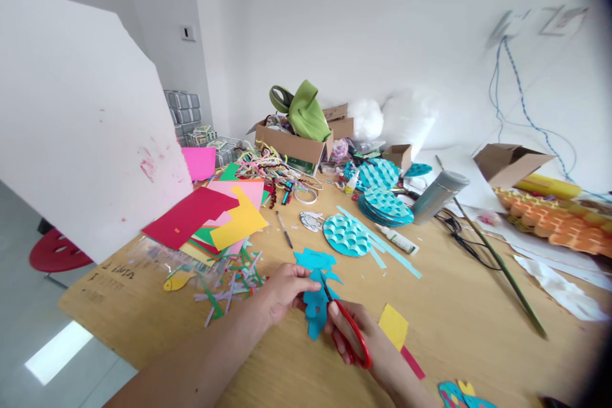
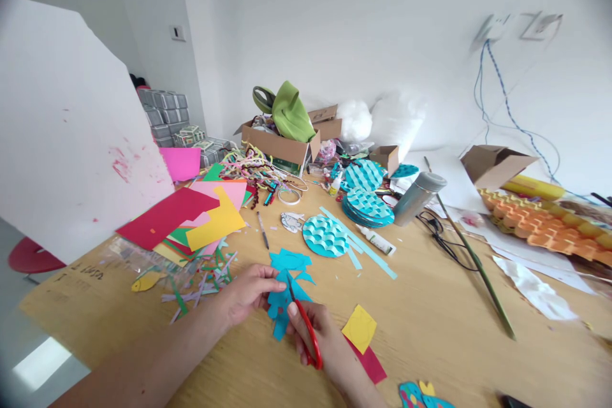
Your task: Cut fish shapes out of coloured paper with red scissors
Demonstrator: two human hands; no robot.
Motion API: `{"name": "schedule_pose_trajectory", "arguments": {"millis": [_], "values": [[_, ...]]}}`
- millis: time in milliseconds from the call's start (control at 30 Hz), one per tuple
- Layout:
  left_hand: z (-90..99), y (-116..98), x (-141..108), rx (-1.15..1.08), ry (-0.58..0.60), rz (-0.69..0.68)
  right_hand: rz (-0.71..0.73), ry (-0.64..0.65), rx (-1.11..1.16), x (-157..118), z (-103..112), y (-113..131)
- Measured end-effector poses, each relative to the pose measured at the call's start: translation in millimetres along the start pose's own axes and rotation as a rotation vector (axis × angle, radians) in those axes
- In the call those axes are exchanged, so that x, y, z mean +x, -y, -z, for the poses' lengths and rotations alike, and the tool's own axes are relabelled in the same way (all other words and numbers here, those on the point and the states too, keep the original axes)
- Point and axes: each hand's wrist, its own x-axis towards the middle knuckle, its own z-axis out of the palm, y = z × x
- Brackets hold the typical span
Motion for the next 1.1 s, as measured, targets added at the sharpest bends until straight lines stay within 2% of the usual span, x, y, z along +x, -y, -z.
{"name": "schedule_pose_trajectory", "arguments": {"millis": [333, 633, 800, 1100], "values": [[-0.3, -2.5, -2.4, 0.050, 0.045, -0.009, 0.021, 0.015, -0.003, -0.8, -0.7, 1.3], [2.2, 0.4, 0.5, 0.044, 0.027, 0.010, -0.003, 0.006, -0.016, -0.3, -0.1, 0.2], [2.5, 1.0, 0.7, 0.046, -0.032, -0.009, -0.011, 0.001, 0.005, -0.8, 0.2, -0.3], [-0.1, -3.1, -1.1, 0.065, 0.001, 0.006, -0.009, 0.041, 0.048, -1.3, 0.1, 1.9]]}}
